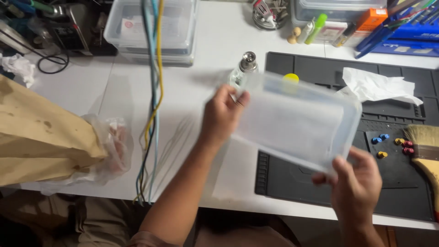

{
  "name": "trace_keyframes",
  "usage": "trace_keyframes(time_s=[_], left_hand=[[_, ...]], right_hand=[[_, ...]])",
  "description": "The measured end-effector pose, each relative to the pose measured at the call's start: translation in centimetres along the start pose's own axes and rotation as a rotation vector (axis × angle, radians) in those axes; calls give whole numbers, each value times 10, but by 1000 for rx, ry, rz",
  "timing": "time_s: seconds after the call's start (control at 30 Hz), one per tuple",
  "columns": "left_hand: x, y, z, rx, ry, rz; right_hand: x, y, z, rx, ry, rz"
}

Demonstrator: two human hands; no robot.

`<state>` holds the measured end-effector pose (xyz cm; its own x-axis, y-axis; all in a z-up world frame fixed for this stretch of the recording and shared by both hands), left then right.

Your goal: The recorder retrieves a storage bin containing a smartphone and proceeds to disassemble it using a precision screwdriver at a workbench.

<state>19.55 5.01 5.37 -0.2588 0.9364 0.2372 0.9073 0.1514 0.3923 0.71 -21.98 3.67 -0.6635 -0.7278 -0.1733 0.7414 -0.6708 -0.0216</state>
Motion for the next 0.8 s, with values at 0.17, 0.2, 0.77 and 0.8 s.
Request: trace_keyframes(time_s=[0.17, 0.2, 0.77, 0.8], left_hand=[[91, 28, -17, -193, -163, -367], [95, 21, -9, -200, -161, -381], [138, -65, 27, 170, 66, -39], [135, -65, 25, 167, 65, -34]], right_hand=[[-161, 29, 65, 126, 41, 148], [-193, 40, 59, 132, 45, 161], [-477, 119, -62, -201, 75, 468], [-475, 115, -59, -199, 77, 463]])
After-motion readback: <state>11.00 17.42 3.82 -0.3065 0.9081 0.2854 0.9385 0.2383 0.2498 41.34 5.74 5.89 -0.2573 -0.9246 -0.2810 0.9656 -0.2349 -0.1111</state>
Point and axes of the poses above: each hand's wrist, its own y-axis towards the middle knuckle, its own x-axis out of the back of the hand, z = x × y, the point moved 7 cm from there along y, towards the middle knuckle, and after that the axes turned 14 degrees about -z, right-handed, at the moved point
